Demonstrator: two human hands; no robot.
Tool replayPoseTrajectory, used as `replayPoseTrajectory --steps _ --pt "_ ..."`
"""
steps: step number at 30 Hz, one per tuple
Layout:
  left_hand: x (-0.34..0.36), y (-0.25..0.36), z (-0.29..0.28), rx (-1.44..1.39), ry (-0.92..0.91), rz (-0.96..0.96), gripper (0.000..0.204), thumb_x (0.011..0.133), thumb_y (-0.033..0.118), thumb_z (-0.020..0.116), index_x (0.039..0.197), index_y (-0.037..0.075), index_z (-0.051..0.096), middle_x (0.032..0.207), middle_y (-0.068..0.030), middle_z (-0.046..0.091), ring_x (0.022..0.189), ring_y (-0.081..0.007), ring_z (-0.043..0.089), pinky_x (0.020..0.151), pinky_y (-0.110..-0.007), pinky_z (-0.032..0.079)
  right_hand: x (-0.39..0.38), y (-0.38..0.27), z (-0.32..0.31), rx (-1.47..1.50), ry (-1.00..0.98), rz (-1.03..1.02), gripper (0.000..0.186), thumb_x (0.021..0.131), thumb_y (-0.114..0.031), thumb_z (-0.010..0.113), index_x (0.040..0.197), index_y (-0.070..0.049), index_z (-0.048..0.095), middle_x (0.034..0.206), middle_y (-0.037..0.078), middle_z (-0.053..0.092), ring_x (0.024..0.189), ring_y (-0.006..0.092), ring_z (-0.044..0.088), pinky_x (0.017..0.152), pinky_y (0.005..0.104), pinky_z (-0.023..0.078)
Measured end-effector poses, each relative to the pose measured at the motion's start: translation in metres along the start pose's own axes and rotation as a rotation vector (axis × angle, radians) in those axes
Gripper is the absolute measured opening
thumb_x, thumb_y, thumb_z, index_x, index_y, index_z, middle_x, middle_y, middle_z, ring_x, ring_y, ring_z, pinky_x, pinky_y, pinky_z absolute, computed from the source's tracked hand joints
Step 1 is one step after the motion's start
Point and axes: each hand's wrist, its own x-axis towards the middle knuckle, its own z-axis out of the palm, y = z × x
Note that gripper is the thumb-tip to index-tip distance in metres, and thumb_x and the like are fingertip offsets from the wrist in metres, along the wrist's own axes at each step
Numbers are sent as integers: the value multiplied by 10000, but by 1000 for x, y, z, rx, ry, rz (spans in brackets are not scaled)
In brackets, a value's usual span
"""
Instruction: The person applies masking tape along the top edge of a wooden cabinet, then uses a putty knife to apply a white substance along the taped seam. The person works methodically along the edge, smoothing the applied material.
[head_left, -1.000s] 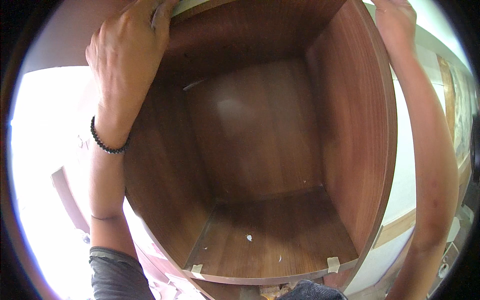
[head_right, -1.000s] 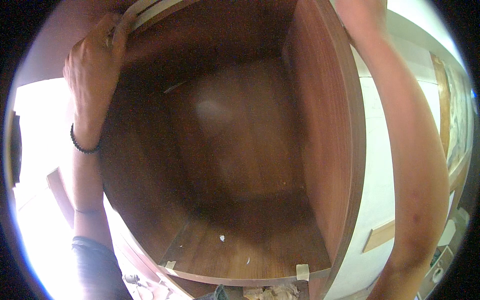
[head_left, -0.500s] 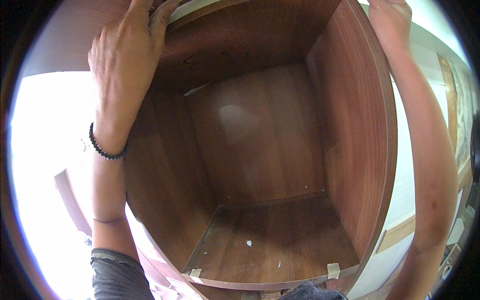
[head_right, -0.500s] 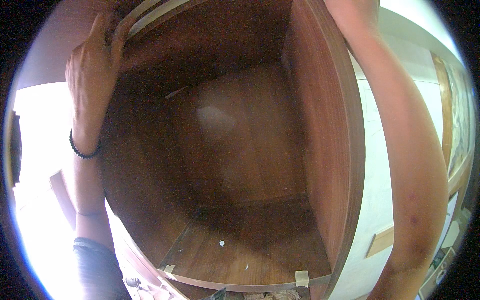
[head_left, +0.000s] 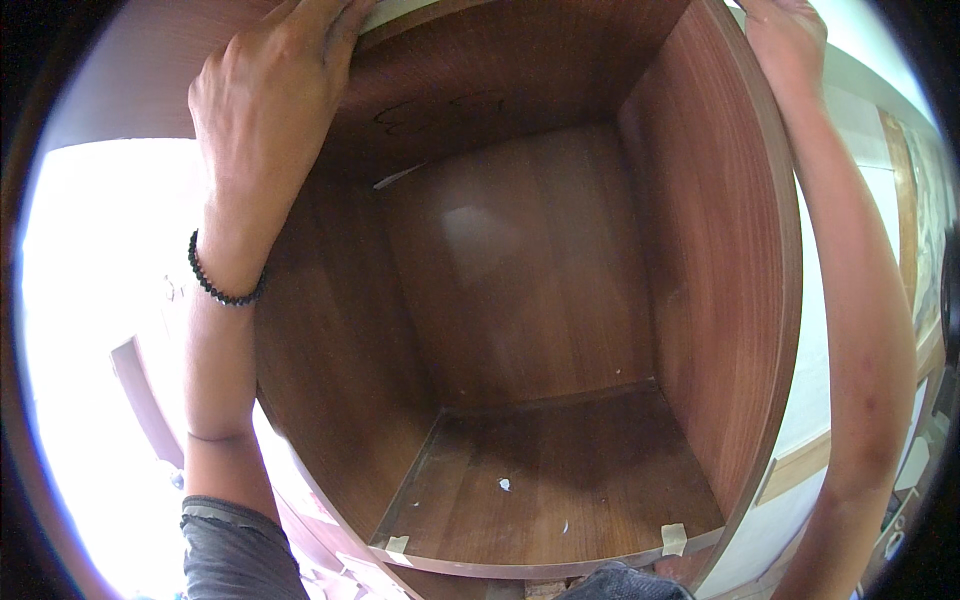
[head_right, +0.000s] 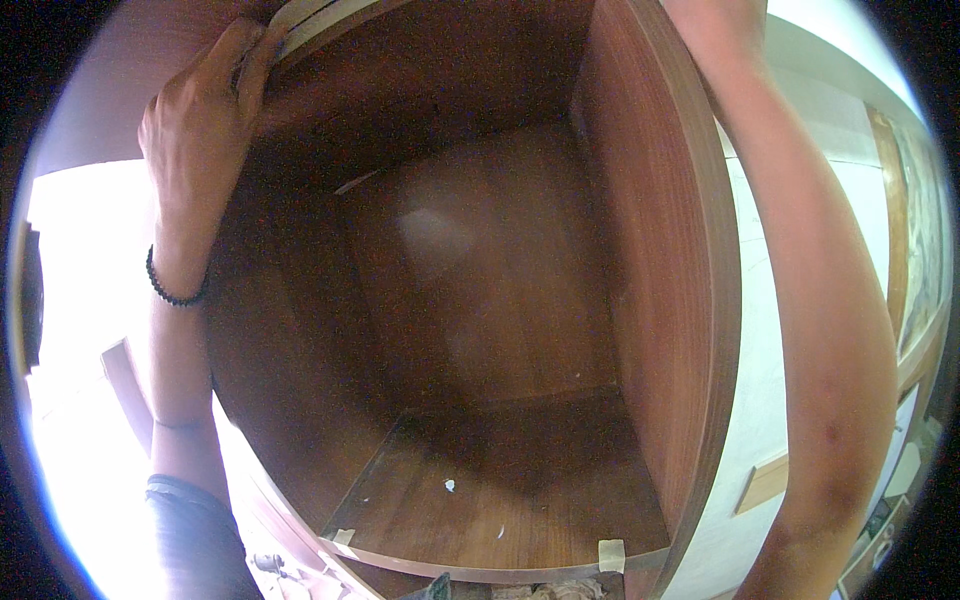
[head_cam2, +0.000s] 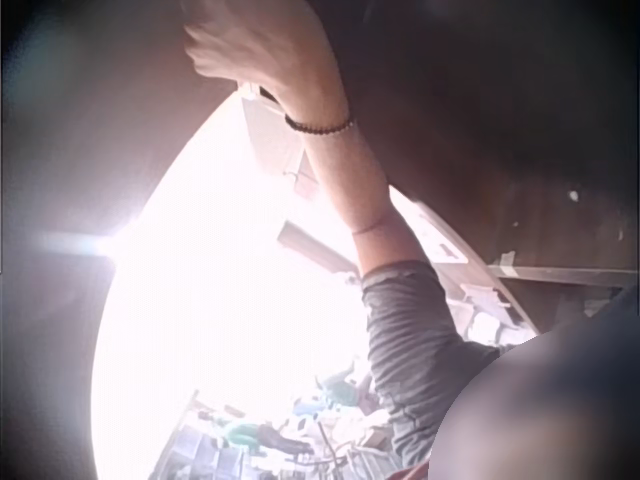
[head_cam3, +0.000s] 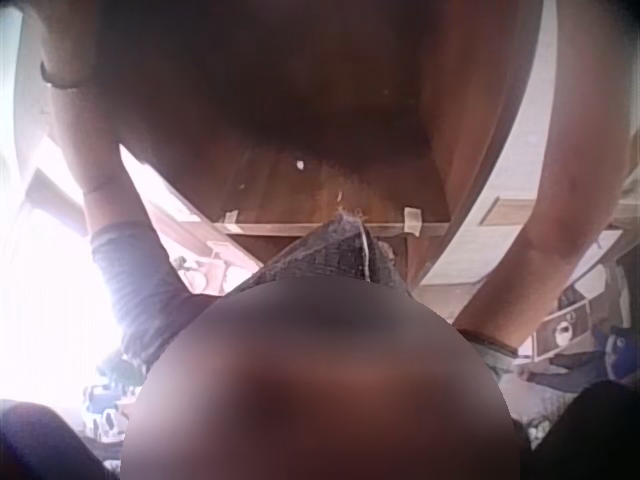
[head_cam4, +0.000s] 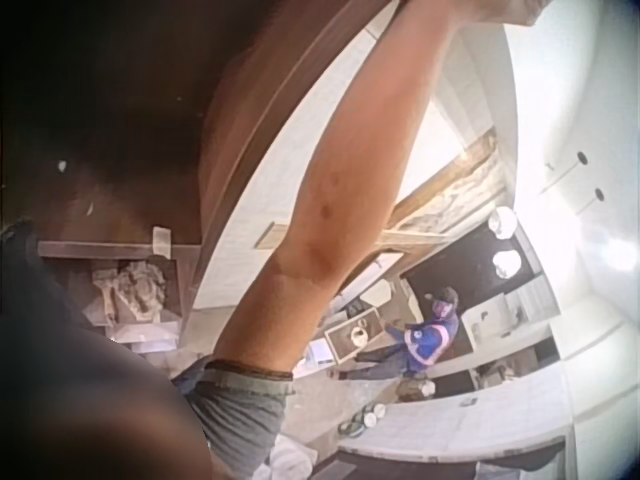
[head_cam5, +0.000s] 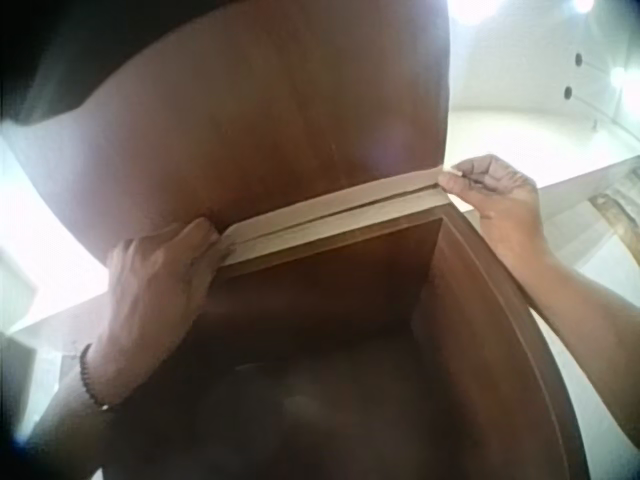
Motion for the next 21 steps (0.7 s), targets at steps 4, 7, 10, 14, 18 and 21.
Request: replayPoseTrajectory --steps 4,7,10,14,18,21 --pt "0 -4 2 36 -13 10 287 1037 471 586 1059 214 711 892 -133 751 780 -412 726 648 -512 574 -2 -1 3 -14 -5 -9 138 868 75 787 937 -16 710 918 87 764 849 144 712 841 284 570" --pt "0 3 3 -24 -25 0 291 1039 470 582 1051 210 712 892 -137 752 785 -417 724 648 -519 572 -4 -2 2 -82 -5 -21 140 862 67 796 924 -25 711 912 82 763 840 134 705 830 280 564" --pt "1 2 -2 -39 -17 -26 313 1032 498 574 1024 213 703 901 -145 747 807 -446 709 669 -544 568 -1 2 1 -79 5 -39 141 858 62 802 915 -31 712 905 76 761 830 127 698 824 276 557" --pt "3 6 -4 9 43 41 211 1039 329 621 1014 132 694 855 -149 726 710 -357 711 597 -457 545 -1 1 0 -111 9 -43 144 855 66 801 909 -32 711 899 72 759 824 124 692 822 274 553" --pt "6 33 -16 -130 143 -3 288 1018 232 636 797 58 573 743 -144 637 697 -387 649 623 -501 499 -4 -3 3 -122 23 -24 144 854 65 803 908 -31 711 902 76 758 825 125 691 821 273 552" --pt "6 31 -16 -99 135 0 292 1023 232 627 800 56 559 746 -143 637 696 -389 650 621 -502 500 -5 -5 4 -134 42 -15 143 855 69 800 907 -29 710 908 81 760 828 128 692 827 276 553"
